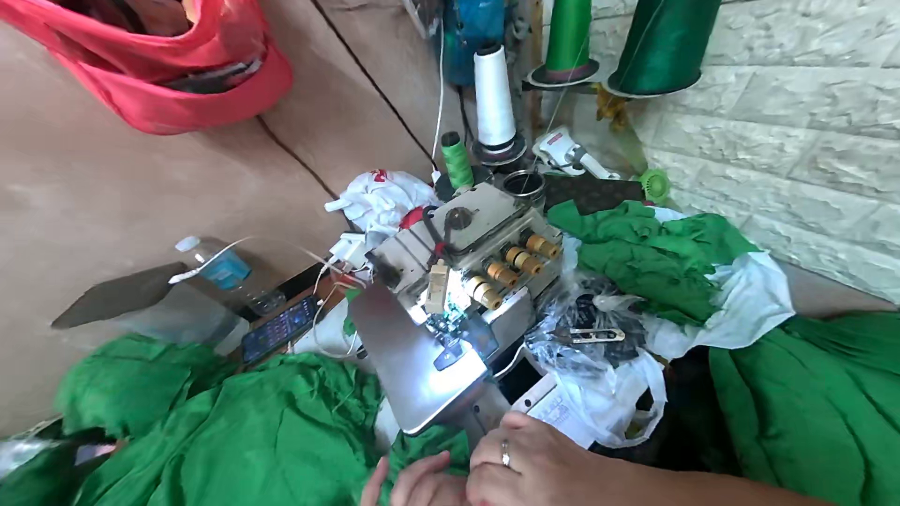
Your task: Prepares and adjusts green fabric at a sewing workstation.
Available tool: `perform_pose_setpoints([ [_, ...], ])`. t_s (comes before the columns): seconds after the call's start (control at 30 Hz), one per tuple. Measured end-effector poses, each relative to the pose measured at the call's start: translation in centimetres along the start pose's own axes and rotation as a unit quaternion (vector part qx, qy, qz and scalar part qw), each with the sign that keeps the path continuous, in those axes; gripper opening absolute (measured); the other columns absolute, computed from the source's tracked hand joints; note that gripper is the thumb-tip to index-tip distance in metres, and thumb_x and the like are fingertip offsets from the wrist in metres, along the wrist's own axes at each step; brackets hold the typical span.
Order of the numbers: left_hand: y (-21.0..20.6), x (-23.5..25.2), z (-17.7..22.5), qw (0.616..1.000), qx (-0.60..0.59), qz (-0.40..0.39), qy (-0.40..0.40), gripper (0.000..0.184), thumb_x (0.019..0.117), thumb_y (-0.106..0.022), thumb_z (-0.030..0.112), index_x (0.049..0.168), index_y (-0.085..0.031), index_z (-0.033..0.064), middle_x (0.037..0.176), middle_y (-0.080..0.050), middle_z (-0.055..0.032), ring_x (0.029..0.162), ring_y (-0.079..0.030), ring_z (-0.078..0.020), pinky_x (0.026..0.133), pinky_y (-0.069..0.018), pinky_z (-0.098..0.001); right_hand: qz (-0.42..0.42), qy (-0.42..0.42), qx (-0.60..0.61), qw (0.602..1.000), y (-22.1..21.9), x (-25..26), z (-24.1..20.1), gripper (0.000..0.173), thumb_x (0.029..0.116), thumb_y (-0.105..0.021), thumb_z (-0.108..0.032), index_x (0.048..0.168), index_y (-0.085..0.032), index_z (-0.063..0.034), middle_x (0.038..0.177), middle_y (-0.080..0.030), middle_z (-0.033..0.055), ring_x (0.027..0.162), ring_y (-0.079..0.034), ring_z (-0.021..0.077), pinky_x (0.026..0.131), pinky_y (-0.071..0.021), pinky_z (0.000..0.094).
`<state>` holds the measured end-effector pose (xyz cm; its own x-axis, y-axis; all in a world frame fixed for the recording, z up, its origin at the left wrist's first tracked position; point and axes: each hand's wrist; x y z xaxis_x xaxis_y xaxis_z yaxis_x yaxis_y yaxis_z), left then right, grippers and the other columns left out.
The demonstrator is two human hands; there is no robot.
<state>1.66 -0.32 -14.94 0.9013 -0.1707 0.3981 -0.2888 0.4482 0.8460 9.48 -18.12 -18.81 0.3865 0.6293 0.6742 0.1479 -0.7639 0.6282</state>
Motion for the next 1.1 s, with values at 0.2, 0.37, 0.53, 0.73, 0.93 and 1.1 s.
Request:
perform_pose_setpoints([
  [0.2,-0.5,-0.4,-0.9,0.998,0.045,0.045,0.01,0.014,0.0883,-0.069,0.025,0.084,-0.079,0.0166,0.093,-0.079,0.0029,0.099,-0.072,-0.013,0.096,-0.049,-0.0402,0.105,-0.03,0.11,0.988,3.0,0.1,-1.0,0.026,0.1111,-0.04,-0.031,0.098,-0.054,-0.0139,0.096,-0.06,0.0031,0.097,-0.061,0.0091,0.09,-0.0482,0.0202],
  [0.37,1.8,0.1,1.0,0.983,-0.154,0.094,-0.019,0.011,0.0898,-0.076,0.02,0.086,-0.077,0.0096,0.096,-0.076,-0.001,0.097,-0.066,-0.0049,0.091,-0.0458,-0.0206,0.078,-0.073,0.1,0.989,0.1,-1.2,0.2,0.033,0.102,-0.057,-0.049,0.109,-0.054,-0.0165,0.113,-0.067,0.0009,0.112,-0.063,0.0072,0.101,-0.0468,0.0283],
  [0.53,1.2,2.7,-3.6,0.872,-0.488,-0.045,-0.007,0.039,0.1067,-0.048,0.045,0.125,-0.065,0.0156,0.125,-0.07,0.0027,0.112,-0.069,-0.0098,0.096,-0.0583,-0.0302,0.102,-0.017,0.137,0.985,-1.0,-1.4,0.3,0.007,0.1053,-0.05,-0.021,0.105,-0.054,-0.0153,0.098,-0.067,-0.0011,0.098,-0.064,0.0043,0.101,-0.0454,0.0223],
  [0.73,-1.1,3.5,-4.8,0.806,-0.504,-0.31,-0.01,0.037,0.0973,-0.05,0.003,0.132,-0.061,-0.0013,0.125,-0.068,0.0,0.115,-0.06,0.0019,0.102,-0.0488,-0.0232,0.142,-0.039,0.123,0.981,-0.5,-1.1,1.2,0.01,0.1045,-0.056,-0.025,0.1,-0.062,-0.0178,0.109,-0.071,-0.0041,0.11,-0.063,0.0062,0.102,-0.0454,0.0242],
  [0.93,1.0,3.8,-5.1,0.889,-0.453,0.037,0.053,0.022,0.1068,-0.047,0.042,0.116,-0.064,0.0304,0.102,-0.068,0.0176,0.091,-0.065,0.0046,0.082,-0.056,-0.0187,0.184,-0.109,0.31,0.926,0.2,-1.2,1.2,0.011,0.1029,-0.062,-0.025,0.105,-0.061,-0.0145,0.1,-0.072,-0.0068,0.099,-0.07,-0.0003,0.099,-0.0564,0.0244],
  [1.1,7.3,8.6,-3.4,0.96,-0.047,0.233,-0.147,0.027,0.1098,-0.046,0.033,0.116,-0.066,0.0161,0.106,-0.067,0.011,0.098,-0.061,0.0058,0.087,-0.0486,-0.0142,0.133,-0.106,0.419,0.892,0.1,0.3,0.1,0.02,0.1091,-0.049,-0.022,0.113,-0.058,-0.0048,0.088,-0.064,-0.0041,0.082,-0.059,-0.0086,0.076,-0.0493,0.0089],
])
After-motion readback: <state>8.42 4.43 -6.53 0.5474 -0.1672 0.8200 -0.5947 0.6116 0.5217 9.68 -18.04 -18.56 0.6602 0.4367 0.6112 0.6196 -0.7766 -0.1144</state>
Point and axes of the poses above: each hand's wrist, its own x-axis towards the middle knuckle, its own y-axis out of the back of the hand, z = x × y
